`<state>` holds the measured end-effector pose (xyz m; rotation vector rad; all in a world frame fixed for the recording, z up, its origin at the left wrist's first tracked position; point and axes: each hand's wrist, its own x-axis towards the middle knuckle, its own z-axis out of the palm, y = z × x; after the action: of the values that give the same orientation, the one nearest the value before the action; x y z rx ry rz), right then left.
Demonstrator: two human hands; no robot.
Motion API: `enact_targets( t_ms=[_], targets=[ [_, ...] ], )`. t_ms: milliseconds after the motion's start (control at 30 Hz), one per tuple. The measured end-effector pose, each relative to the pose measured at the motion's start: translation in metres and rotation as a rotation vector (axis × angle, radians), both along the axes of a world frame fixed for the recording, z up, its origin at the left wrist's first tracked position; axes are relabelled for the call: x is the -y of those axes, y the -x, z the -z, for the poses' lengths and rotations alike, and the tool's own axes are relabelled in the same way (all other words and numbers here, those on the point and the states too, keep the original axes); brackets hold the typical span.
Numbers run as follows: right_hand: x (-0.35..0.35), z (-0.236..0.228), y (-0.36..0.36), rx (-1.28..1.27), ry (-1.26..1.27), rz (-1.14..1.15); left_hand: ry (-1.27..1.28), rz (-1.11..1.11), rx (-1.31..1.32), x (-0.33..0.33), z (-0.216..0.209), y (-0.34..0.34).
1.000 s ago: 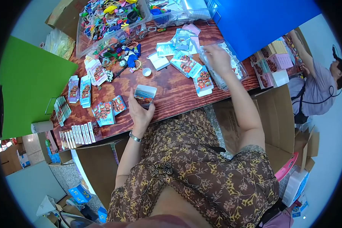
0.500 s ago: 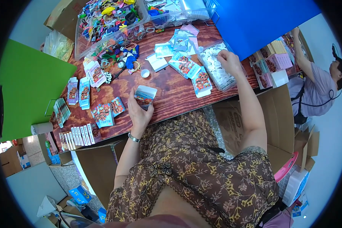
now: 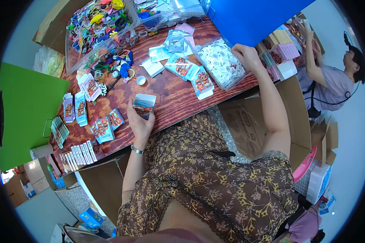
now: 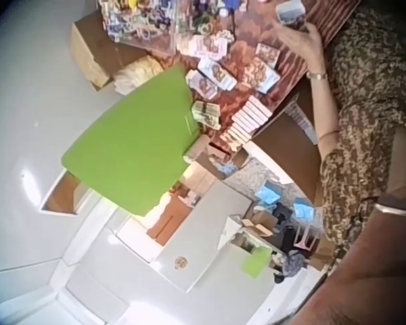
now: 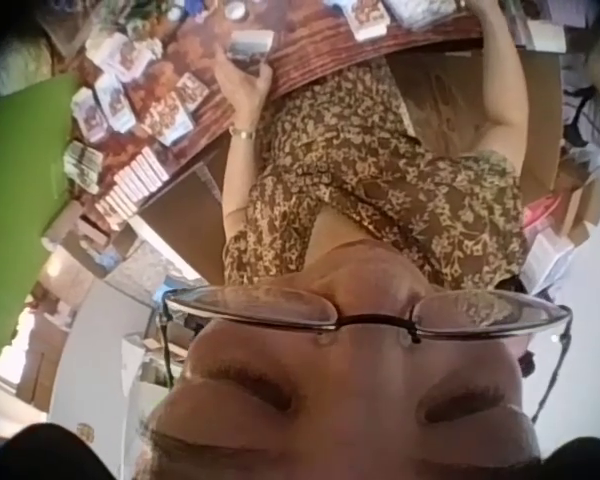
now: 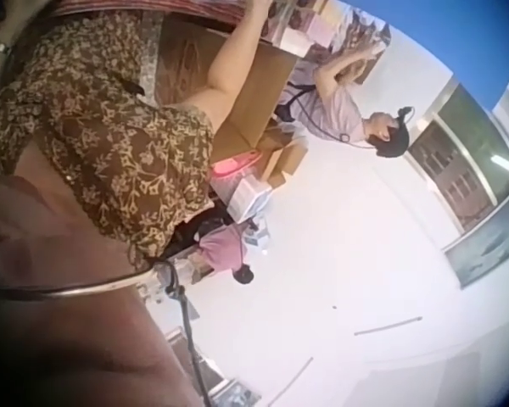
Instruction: Sorting and inspecting small card packets at a factory workstation.
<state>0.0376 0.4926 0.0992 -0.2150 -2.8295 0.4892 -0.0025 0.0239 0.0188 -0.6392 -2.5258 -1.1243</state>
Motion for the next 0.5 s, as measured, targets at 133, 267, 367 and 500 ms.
enact_targets(
  t_ms=[133,267,367,500],
  targets=[
    [-0.006,0.005,-0.013,0.324,0.079,-0.078,-0.002,0.001,0.033,-0.001,0.0,-0.002],
    [-0.01,0.026,-0.022,0.363,-0.144,-0.099,0.005,0.0,0.042,-0.002,-0.001,-0.003],
    [-0.017,0.032,-0.019,0.291,-0.145,-0.132,0.001,-0.003,0.06,-0.002,-0.001,-0.003],
    [-0.019,0.023,-0.008,0.295,0.176,-0.073,0.016,-0.011,0.016,0.0,0.001,-0.003]
  ],
)
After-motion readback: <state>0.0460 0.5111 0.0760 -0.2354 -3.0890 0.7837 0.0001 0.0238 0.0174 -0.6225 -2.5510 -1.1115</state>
